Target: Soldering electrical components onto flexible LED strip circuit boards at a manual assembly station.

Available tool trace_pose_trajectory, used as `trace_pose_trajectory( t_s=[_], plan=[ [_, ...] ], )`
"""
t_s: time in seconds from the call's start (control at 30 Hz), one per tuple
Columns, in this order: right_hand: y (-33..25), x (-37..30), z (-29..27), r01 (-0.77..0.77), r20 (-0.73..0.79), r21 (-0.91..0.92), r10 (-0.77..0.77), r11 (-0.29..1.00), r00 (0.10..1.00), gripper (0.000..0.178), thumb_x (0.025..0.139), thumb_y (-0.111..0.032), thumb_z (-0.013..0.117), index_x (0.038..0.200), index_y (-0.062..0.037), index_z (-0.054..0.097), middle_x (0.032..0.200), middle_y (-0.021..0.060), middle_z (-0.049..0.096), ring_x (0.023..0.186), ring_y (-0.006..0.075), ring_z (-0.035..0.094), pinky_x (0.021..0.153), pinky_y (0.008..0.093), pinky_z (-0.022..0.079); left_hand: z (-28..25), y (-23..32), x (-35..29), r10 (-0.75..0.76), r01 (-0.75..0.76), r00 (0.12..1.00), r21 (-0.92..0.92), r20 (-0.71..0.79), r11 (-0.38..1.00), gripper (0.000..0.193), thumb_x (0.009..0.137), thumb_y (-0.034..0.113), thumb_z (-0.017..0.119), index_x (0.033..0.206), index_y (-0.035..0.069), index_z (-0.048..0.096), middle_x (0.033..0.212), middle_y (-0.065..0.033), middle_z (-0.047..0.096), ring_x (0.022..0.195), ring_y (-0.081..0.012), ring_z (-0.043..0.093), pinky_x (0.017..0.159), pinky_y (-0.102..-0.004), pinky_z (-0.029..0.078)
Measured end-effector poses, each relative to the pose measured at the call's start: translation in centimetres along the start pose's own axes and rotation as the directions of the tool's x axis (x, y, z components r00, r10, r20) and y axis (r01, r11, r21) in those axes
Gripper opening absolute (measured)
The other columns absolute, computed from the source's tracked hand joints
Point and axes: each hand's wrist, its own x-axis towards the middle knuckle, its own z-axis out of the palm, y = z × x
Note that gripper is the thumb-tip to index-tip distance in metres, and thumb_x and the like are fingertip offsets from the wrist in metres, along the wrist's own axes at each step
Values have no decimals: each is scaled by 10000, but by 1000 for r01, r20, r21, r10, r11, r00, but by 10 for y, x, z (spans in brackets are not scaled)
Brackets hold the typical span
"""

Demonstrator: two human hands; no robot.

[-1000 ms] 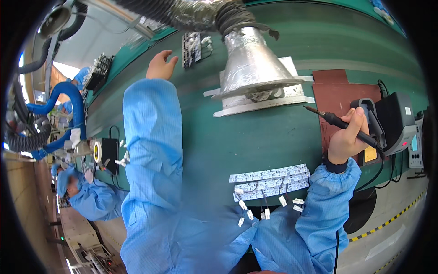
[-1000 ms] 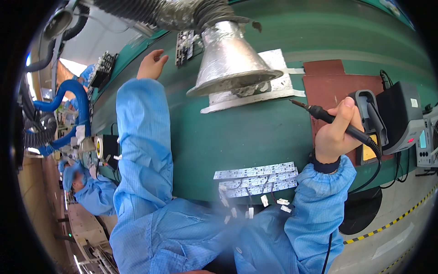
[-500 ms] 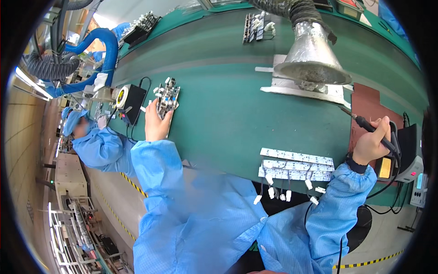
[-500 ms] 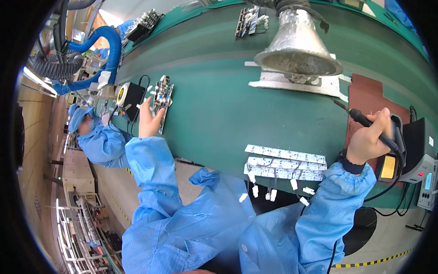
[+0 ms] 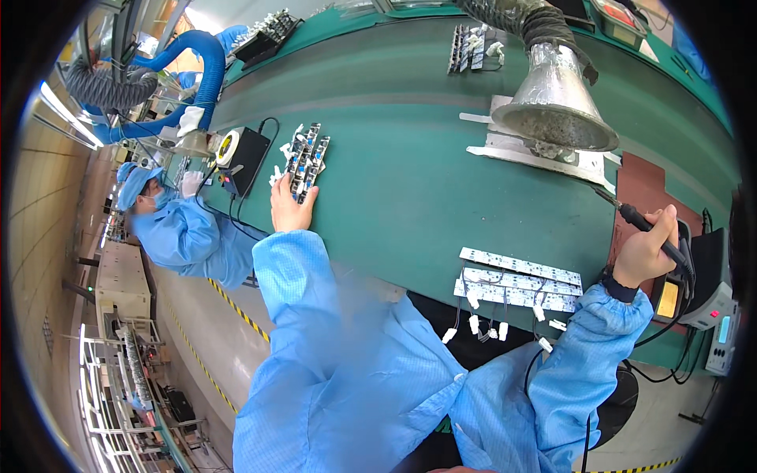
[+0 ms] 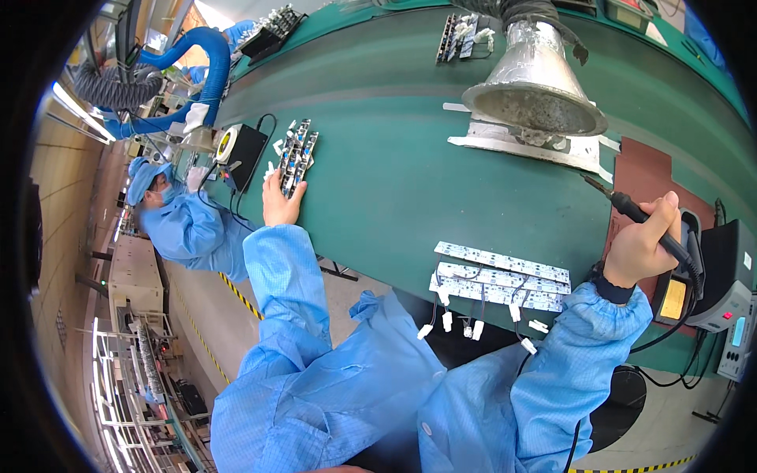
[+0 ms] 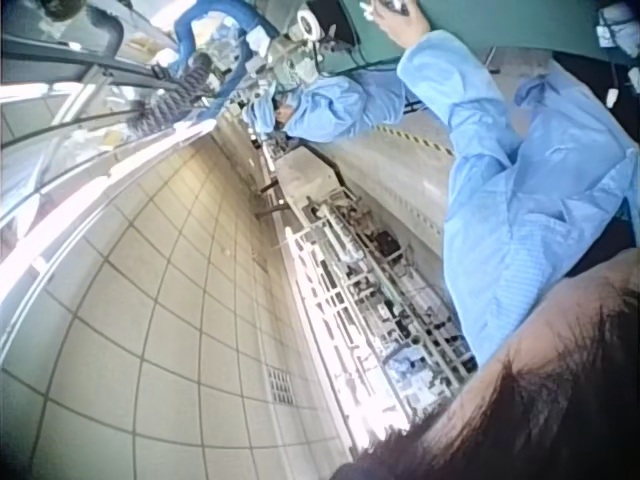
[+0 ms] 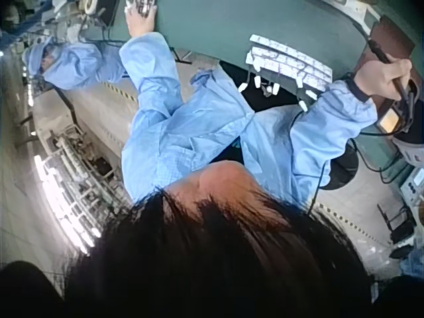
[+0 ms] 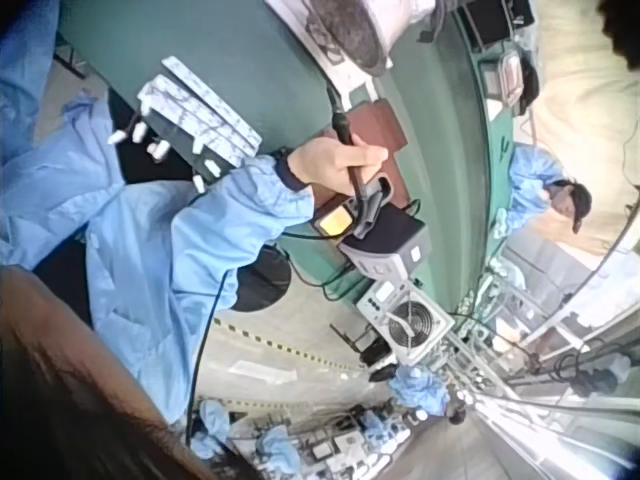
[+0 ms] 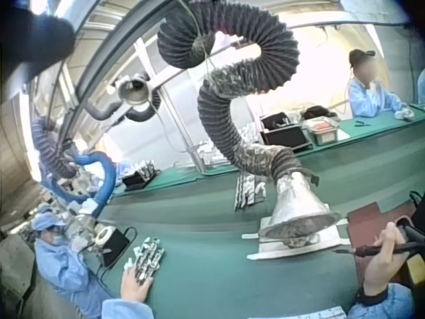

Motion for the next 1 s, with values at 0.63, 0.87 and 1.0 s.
trace_pose_trajectory(
  t_s=[0.63,0.87,1.0],
  plan=[
    [-5,0,3,-42,-26,2,42,999,999,404,987,-184,574,646,32,569,674,64,577,648,152,543,624,287,453,3,6,3,175,-190,869,15,-464,982,125,930,186,660,973,76,702,924,-90,653,858,-291,631,756,-394,487],
    [-4,2,8,0,-65,-12,-1,1000,998,355,974,-115,573,653,34,548,649,55,549,628,146,526,624,281,447,-79,106,-2,146,-223,975,-728,-168,649,124,971,43,616,1054,-30,673,919,-23,634,778,-88,559,674,-210,432],
    [-8,3,5,14,-40,34,-13,999,999,355,964,-89,573,638,41,519,618,40,476,594,139,459,595,283,406,-77,219,-13,686,-292,691,-781,227,553,159,863,6,693,1019,-26,682,885,-116,651,776,-208,627,681,-300,478]
  ],
)
